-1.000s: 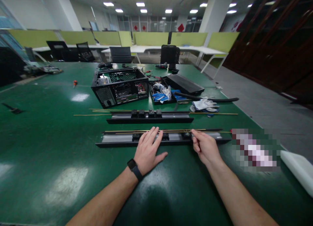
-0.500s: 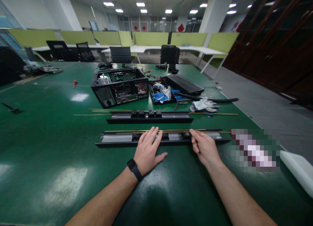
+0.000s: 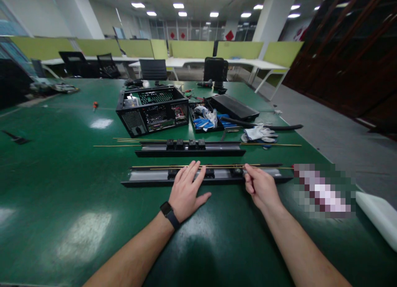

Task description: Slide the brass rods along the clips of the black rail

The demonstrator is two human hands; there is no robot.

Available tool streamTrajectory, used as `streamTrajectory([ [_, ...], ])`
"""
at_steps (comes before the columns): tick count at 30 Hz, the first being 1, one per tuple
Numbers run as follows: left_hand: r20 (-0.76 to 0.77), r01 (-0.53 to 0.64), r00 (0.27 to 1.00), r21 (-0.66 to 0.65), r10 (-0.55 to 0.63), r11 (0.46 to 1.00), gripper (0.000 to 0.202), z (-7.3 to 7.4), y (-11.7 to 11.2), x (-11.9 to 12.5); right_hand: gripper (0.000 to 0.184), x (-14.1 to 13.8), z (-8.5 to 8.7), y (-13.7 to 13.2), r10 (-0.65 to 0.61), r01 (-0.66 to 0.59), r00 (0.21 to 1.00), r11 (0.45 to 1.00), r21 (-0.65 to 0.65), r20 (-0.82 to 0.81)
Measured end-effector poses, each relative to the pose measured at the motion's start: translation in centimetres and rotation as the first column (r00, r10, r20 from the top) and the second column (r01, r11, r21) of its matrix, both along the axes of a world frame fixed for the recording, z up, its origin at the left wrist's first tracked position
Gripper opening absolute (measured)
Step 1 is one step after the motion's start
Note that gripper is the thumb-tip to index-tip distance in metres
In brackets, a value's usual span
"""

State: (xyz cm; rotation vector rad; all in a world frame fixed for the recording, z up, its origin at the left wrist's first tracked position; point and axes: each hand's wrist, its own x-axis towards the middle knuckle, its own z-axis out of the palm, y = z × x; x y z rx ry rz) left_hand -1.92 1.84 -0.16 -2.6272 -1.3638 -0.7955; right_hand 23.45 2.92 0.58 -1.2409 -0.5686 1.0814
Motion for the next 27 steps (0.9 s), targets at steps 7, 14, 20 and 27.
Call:
streamTrajectory([
  [7, -0.002, 0.006, 1.0, -0.019, -0.006, 1.0, 0.076, -0.07, -0.05, 0.02, 0.041, -0.19, -0.2, -0.11, 0.039, -0.039, 0.996, 0.999, 0.0, 0.085],
  [14, -0.001, 0.0, 1.0, -0.018, 0.0, 1.0, 0.077, -0.12, -0.05, 0.07, 0.04, -0.28, 0.22, -0.1, 0.026, -0.025, 0.999, 0.999, -0.021, 0.043],
  [20, -0.007, 0.004, 1.0, -0.025, -0.004, 1.0, 0.075, -0.15, -0.02, 0.04, 0.037, -0.31, 0.32, -0.04, -0.008, 0.008, 1.0, 1.0, 0.001, -0.006],
  [27, -0.007, 0.007, 1.0, -0.014, -0.007, 1.0, 0.077, -0.24, 0.02, 0.05, 0.043, -0.06, -0.35, 0.06, 0.002, -0.002, 0.999, 1.0, 0.007, 0.036],
])
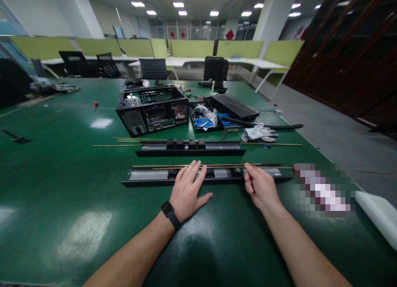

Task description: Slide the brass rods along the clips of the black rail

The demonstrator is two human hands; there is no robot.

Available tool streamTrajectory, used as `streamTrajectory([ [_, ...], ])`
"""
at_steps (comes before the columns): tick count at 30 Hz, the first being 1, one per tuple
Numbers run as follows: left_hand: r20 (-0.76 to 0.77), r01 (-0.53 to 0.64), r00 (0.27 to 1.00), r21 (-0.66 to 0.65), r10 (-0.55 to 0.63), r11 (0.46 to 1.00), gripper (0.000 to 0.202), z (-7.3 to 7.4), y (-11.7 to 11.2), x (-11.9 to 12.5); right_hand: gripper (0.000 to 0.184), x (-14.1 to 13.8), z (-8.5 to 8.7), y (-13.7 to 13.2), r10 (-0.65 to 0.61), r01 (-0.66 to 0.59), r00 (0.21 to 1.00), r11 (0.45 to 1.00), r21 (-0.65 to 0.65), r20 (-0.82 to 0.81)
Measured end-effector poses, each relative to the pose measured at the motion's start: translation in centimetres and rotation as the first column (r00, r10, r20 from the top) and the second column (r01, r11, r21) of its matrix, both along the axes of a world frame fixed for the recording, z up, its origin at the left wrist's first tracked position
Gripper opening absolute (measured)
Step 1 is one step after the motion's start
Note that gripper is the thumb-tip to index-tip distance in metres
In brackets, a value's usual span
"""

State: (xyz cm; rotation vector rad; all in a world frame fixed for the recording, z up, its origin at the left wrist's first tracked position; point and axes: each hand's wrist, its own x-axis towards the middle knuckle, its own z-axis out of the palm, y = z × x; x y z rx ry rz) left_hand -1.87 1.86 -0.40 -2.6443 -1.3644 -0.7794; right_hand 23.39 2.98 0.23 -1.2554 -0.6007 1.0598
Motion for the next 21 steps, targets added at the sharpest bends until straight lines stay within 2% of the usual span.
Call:
streamTrajectory([
  [5, -0.003, 0.002, 1.0, -0.003, -0.002, 1.0, 0.078, 0.01, -0.02, 0.09, 0.04, -0.01, -0.11, -0.06, 0.059, -0.058, 0.997, 0.998, -0.017, 0.054],
  [14, -0.001, 0.0, 1.0, -0.001, 0.0, 1.0, 0.077, -0.06, 0.03, 0.08, 0.035, -0.03, 0.74, -0.07, 0.029, -0.031, 0.998, 0.999, -0.042, -0.046],
  [21, 0.001, 0.004, 1.0, 0.005, -0.004, 1.0, 0.078, 0.06, 0.02, 0.01, 0.035, 0.14, 0.18, -0.01, 0.009, -0.009, 0.999, 1.0, -0.003, -0.033],
])
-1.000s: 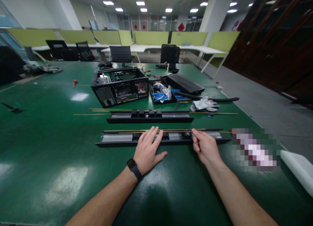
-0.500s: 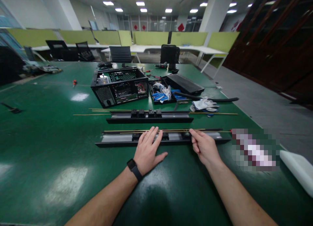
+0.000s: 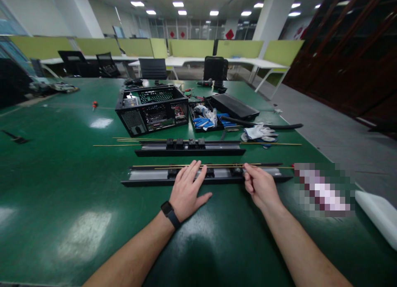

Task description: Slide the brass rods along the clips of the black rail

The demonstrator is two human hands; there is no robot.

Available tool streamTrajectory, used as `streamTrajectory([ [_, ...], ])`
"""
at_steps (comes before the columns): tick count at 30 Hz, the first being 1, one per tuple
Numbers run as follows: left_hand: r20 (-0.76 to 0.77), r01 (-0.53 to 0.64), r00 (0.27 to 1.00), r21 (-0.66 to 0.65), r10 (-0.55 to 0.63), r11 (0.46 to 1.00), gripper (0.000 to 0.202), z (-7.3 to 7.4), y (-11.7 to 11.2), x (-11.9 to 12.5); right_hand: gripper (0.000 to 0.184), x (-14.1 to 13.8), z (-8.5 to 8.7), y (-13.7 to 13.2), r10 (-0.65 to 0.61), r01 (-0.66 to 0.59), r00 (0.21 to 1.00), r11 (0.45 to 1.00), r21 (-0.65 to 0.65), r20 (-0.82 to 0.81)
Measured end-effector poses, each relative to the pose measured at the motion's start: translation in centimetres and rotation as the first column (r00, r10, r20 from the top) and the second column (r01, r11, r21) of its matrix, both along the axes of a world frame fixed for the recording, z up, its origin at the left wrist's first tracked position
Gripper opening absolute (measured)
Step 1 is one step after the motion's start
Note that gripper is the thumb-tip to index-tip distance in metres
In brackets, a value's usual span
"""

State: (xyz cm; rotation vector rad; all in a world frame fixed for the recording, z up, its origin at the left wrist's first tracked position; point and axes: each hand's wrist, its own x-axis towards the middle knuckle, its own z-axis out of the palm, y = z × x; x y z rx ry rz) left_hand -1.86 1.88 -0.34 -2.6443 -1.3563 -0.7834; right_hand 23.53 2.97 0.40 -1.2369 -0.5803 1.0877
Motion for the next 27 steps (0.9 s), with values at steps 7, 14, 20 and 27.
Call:
streamTrajectory([
  [7, 0.001, -0.001, 1.0, -0.008, 0.001, 1.0, 0.079, 0.01, -0.15, 0.17, 0.039, -0.02, -0.44, 0.02, 0.042, -0.042, 0.996, 0.999, 0.001, 0.08],
  [14, 0.005, 0.0, 1.0, -0.004, 0.0, 1.0, 0.079, -0.07, -0.09, 0.19, 0.038, 0.12, -0.23, 0.16, 0.043, -0.042, 0.999, 0.999, -0.021, 0.033],
  [20, 0.0, 0.004, 1.0, -0.003, -0.004, 1.0, 0.078, 0.0, -0.01, 0.15, 0.038, 0.09, 0.21, -0.02, 0.022, -0.022, 1.0, 1.0, -0.011, -0.01],
  [27, 0.004, 0.004, 1.0, -0.014, -0.004, 1.0, 0.08, 0.11, -0.08, 0.12, 0.041, 0.23, -0.16, 0.01, 0.014, -0.014, 1.0, 1.0, 0.005, 0.026],
])
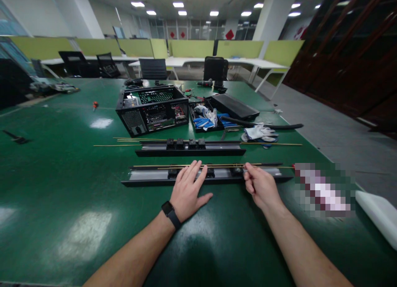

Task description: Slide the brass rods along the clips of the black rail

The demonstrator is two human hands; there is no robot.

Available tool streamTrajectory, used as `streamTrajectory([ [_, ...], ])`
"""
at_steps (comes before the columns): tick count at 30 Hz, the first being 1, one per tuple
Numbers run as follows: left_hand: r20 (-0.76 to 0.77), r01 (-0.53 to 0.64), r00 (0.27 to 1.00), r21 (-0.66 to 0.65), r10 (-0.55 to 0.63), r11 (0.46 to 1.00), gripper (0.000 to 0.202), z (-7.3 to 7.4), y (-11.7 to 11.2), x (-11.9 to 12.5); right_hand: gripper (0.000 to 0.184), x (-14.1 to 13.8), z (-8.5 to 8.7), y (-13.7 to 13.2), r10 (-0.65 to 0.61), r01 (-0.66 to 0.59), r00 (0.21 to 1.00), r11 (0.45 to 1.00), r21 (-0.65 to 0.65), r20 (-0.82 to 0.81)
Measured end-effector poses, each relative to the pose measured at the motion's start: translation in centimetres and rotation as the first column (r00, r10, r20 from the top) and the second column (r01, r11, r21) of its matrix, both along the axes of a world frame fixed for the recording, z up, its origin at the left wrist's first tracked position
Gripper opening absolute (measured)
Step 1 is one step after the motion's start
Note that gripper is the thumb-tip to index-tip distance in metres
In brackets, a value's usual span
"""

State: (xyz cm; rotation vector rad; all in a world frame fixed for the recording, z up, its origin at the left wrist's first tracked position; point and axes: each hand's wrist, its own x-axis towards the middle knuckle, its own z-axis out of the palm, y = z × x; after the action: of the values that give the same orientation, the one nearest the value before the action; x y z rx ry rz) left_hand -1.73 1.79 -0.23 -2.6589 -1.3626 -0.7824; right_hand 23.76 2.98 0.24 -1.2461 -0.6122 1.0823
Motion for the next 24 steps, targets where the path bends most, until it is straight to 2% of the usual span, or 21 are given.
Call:
streamTrajectory([
  [6, 0.002, 0.0, 1.0, 0.002, 0.0, 1.0, 0.081, -0.08, 0.0, 0.01, 0.039, -0.3, 0.23, -0.16, 0.044, -0.044, 0.998, 0.999, -0.011, 0.055],
  [17, -0.017, -0.001, 1.0, 0.005, 0.001, 1.0, 0.079, -0.08, 0.01, -0.01, 0.041, -0.03, 0.3, 0.05, -0.019, 0.018, 0.999, 1.0, -0.02, -0.047],
  [24, -0.014, -0.003, 1.0, -0.003, 0.002, 1.0, 0.08, 0.02, 0.0, 0.07, 0.043, -0.27, 0.46, -0.2, 0.029, -0.029, 0.999, 0.999, -0.021, 0.023],
])
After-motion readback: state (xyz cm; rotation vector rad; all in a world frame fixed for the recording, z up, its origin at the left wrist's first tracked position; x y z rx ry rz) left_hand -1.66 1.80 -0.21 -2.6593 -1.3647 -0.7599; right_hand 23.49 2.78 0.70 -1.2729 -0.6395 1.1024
